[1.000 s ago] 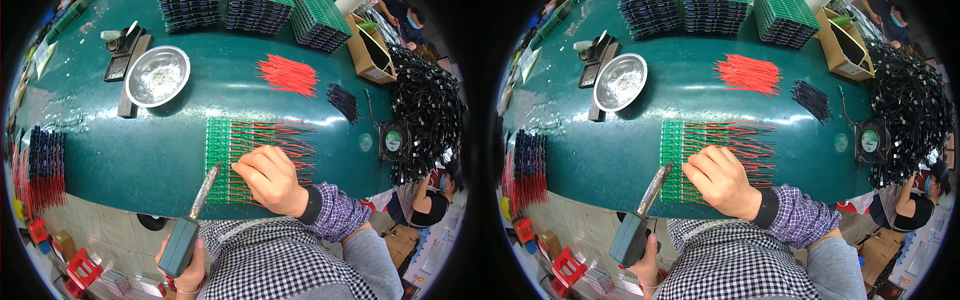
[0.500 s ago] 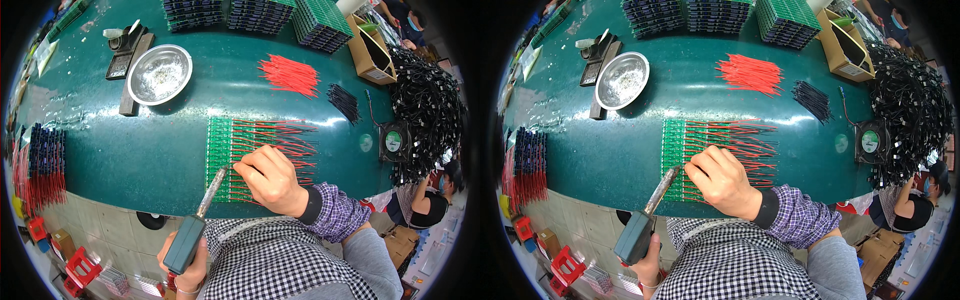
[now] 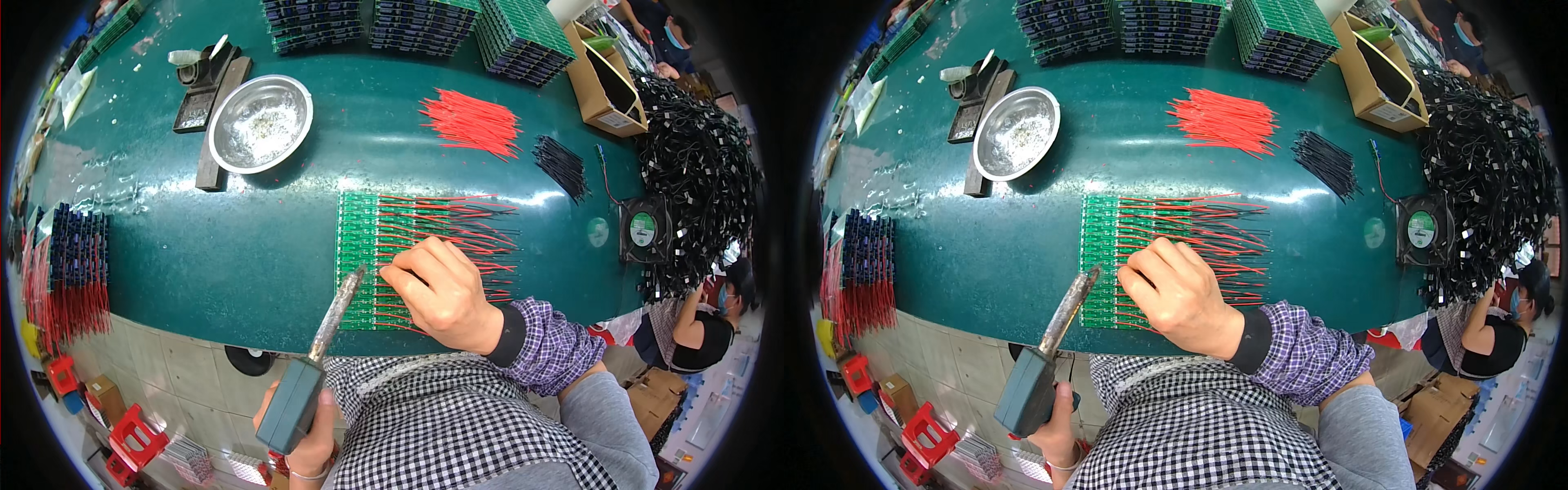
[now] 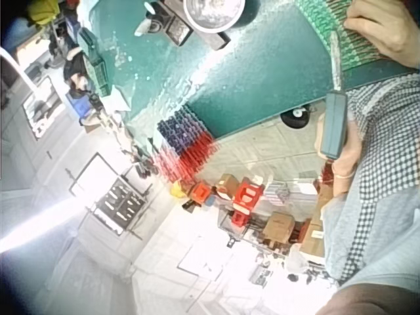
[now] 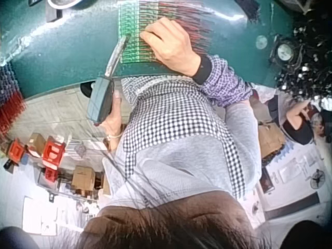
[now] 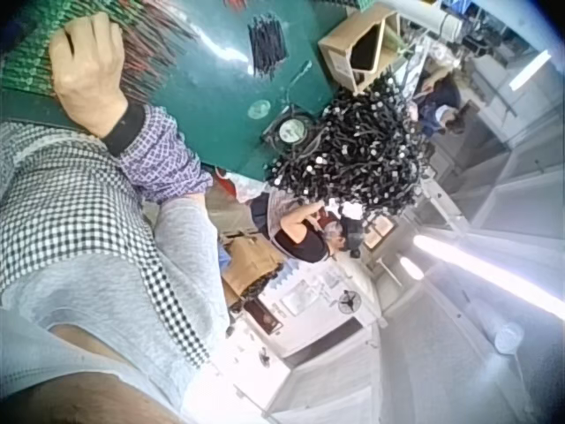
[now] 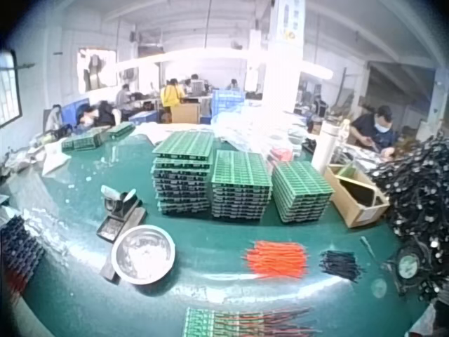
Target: The person solders wires onto a circuit board panel using a soldering tool, places the finished panel onto a stack, and retrieves a new circuit board panel before soldering wires onto it.
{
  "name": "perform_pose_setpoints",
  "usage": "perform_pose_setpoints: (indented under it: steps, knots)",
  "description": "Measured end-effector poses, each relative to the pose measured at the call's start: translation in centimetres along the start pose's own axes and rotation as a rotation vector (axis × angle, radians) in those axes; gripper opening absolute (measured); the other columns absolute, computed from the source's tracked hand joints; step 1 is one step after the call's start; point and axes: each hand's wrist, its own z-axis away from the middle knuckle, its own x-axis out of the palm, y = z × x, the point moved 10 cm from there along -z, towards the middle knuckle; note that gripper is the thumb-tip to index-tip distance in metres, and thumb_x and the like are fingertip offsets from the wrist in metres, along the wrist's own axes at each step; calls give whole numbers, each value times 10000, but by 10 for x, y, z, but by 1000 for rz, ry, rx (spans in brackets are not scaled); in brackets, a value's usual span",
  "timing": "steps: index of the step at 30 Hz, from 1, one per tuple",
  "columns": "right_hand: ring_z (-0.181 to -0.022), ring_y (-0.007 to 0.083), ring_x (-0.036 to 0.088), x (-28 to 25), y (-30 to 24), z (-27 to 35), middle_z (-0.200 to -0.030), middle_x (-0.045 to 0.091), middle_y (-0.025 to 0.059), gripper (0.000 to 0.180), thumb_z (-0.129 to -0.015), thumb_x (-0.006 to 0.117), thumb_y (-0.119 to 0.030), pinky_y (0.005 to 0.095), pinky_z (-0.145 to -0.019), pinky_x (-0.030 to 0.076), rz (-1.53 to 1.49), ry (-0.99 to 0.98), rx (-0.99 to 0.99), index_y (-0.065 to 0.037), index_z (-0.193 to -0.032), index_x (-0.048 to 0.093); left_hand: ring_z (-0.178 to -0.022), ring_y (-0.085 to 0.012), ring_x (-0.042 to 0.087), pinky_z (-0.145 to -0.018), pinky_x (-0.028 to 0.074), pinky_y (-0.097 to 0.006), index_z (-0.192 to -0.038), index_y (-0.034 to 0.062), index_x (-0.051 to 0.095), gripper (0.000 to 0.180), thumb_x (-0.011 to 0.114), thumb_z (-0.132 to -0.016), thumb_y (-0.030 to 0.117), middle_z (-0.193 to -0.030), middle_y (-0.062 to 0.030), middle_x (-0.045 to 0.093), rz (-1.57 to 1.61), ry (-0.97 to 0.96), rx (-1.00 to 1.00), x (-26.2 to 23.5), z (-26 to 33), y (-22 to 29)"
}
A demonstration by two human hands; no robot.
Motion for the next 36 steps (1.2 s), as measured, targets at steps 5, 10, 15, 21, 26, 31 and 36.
perform_pose_setpoints:
  steps: [5,10,15,21,26,31,36]
  knots:
    - [-792,225,582,0,-1,0,-870,590,74,256,-706,672,-67,336,-665,473,-2,-12,0,13,-949,666,-784,-261,663,-669,522,-345,-984,-63,677,277,809,-808,105,-946,-164,674,-78,70,91,-14,-19,19]
    - [-804,231,590,-5,4,8,-904,601,80,281,-720,668,-67,340,-677,484,-1,-48,-2,12,-990,675,-1110,-287,667,-996,524,-403,-1259,-89,623,368,714,-936,62,-1239,-236,656,-86,437,242,-44,-44,70]
    - [-811,235,607,-28,11,29,-914,626,83,297,-698,688,-28,350,-674,508,-10,-35,34,12,-993,698,-581,-55,516,-493,365,-203,-1122,-41,699,263,756,-870,6,-888,-48,692,180,391,92,-28,-144,41]
    - [-707,241,616,-74,37,63,-845,648,81,266,-720,758,71,337,-576,506,-55,24,151,3,-974,721,-553,-77,510,-469,362,-213,-1087,-71,672,261,749,-843,-16,-938,-109,699,385,407,48,-23,-124,38]
    - [-750,269,618,-116,91,52,-844,649,97,235,-774,742,72,373,-645,510,90,163,255,-27,-985,717,-518,-117,484,-452,353,-235,-1158,-87,613,368,693,-804,-30,-1029,-194,673,622,191,-101,-9,-96,17]
    - [-819,274,607,-146,170,60,-860,632,70,110,-801,758,-6,379,-706,507,337,263,371,-28,-900,714,-569,-107,501,-447,372,-203,-1166,-80,586,360,692,-830,-5,-1055,-196,632,680,93,-208,12,-67,6]
    - [-851,272,602,-148,194,66,-875,625,65,122,-786,773,-21,381,-727,509,406,276,376,-27,-892,712,-565,-94,499,-437,382,-194,-1164,-80,579,357,688,-835,4,-1062,-189,621,643,143,-165,2,-56,-8]
